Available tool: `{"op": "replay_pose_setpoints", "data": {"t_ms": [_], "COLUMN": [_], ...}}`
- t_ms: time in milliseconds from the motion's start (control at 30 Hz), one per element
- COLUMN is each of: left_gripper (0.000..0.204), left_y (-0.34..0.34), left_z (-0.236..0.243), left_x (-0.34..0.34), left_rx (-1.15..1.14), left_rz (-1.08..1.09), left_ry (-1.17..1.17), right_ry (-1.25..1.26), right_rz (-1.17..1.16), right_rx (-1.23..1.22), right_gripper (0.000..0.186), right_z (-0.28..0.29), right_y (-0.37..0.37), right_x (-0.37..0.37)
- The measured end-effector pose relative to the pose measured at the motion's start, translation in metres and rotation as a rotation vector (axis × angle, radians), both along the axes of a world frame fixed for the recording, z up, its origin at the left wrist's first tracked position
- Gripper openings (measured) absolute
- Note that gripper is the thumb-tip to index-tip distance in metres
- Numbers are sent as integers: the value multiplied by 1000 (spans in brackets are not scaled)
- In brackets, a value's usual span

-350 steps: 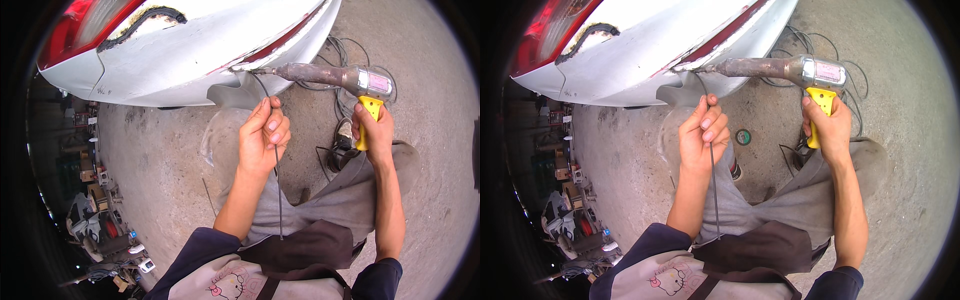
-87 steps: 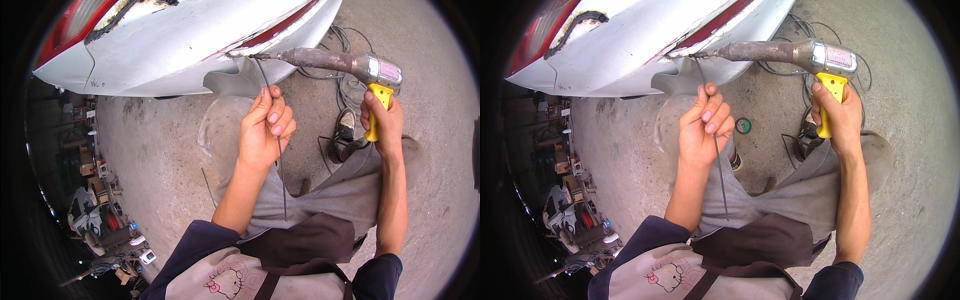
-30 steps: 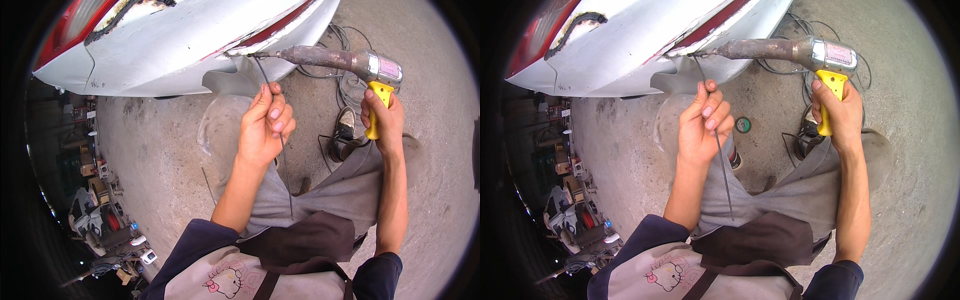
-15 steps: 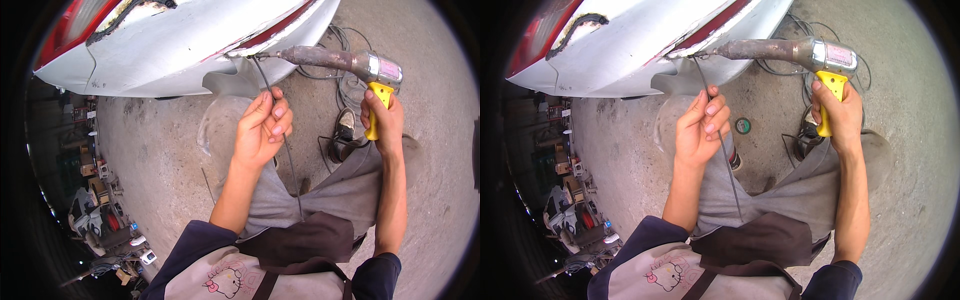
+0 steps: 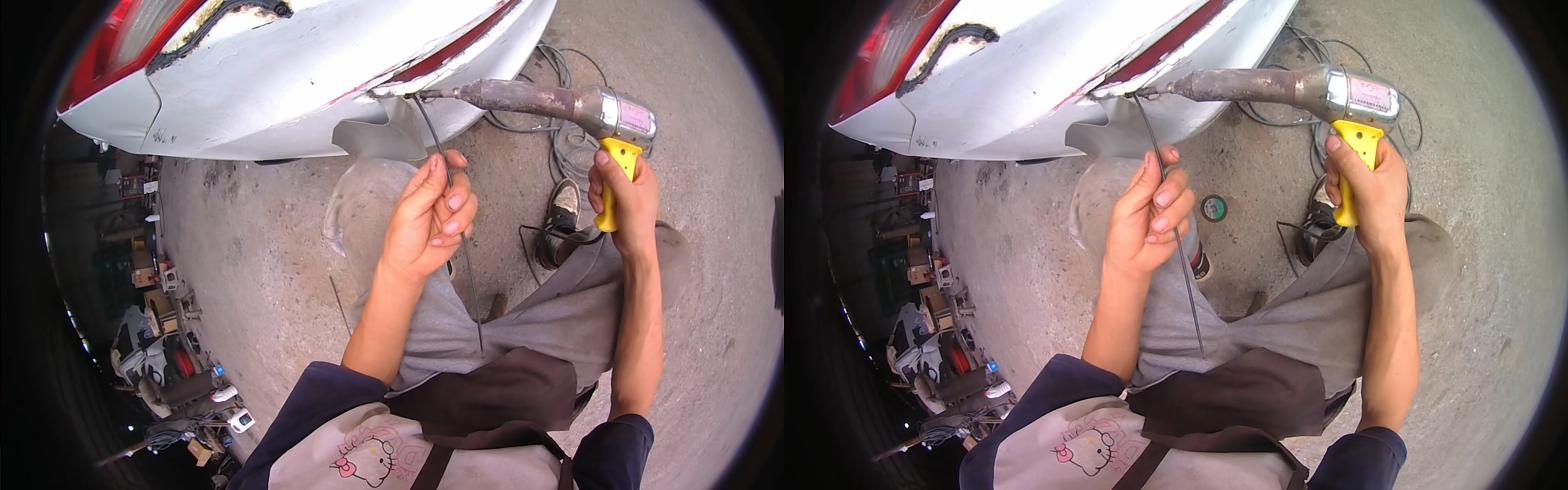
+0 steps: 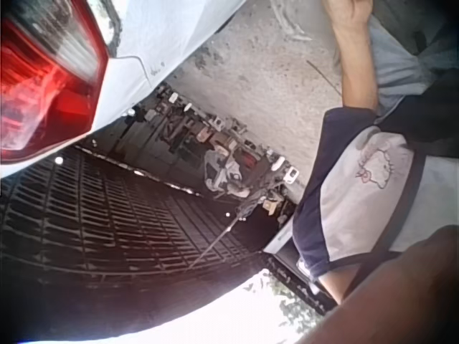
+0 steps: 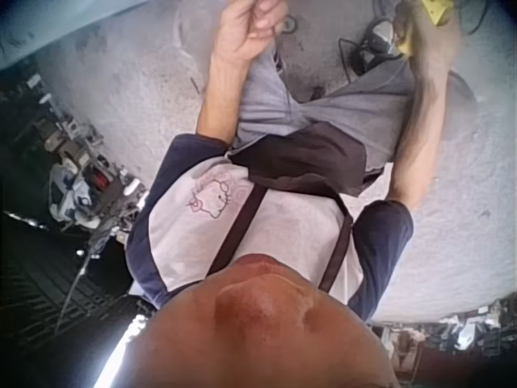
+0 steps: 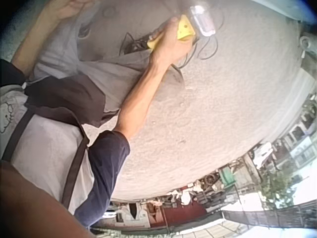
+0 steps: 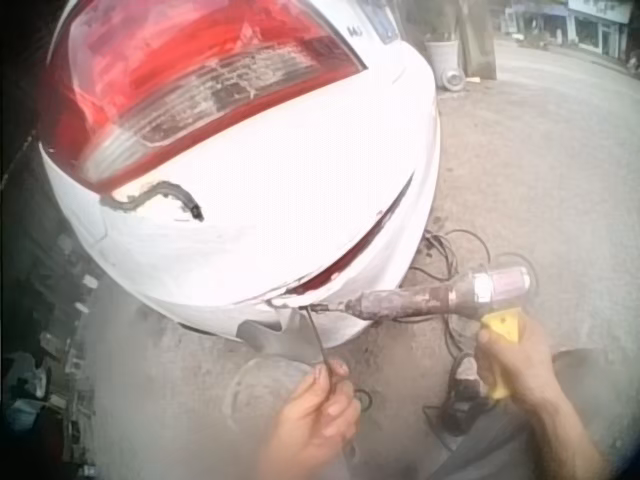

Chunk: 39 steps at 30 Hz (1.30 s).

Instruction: The person uses a heat gun and a metal rod to repair a damaged area on the rear bumper of a white car. They apply heat to the plastic and press the rod into the softened material to smooth the surface.

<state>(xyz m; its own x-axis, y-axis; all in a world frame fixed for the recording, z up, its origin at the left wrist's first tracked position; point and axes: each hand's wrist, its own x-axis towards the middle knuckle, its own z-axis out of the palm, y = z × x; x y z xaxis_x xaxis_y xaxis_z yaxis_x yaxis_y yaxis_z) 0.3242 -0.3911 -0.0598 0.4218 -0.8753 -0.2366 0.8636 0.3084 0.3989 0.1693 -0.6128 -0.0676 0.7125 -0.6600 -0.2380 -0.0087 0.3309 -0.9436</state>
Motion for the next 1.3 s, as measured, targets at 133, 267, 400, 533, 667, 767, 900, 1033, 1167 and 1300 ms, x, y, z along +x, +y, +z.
{"op": "replay_pose_setpoints", "data": {"t_ms": [133,267,400,533,667,767,900,1033,1167,1300], "left_gripper": [30,29,28,28,28,28,27,27,27,27], "left_y": [-2,-1,-1,-2,-2,-2,-1,-2,-1,-1], "left_z": [3,2,0,1,3,2,3,4,3,2], "left_x": [-2,-1,-1,-1,-1,-1,1,0,1,2], "left_rx": [-21,-51,-68,-52,-46,-55,-50,-41,-50,-60], "left_rz": [12,14,11,11,11,7,1,4,2,-4], "left_ry": [22,14,5,7,8,15,18,22,14,26], "right_ry": [-3,-4,2,6,5,7,14,24,22,24], "right_rz": [-3,-5,-2,-3,-2,3,-4,0,5,3], "right_rx": [3,5,-5,-7,-6,-9,-4,-9,-15,-13], "right_gripper": [20,20,20,19,19,20,20,21,22,23], "right_z": [-1,1,2,2,2,1,0,-1,-2,-1], "right_y": [0,1,1,1,1,1,1,0,0,0], "right_x": [-1,0,0,0,1,1,1,1,1,1]}}
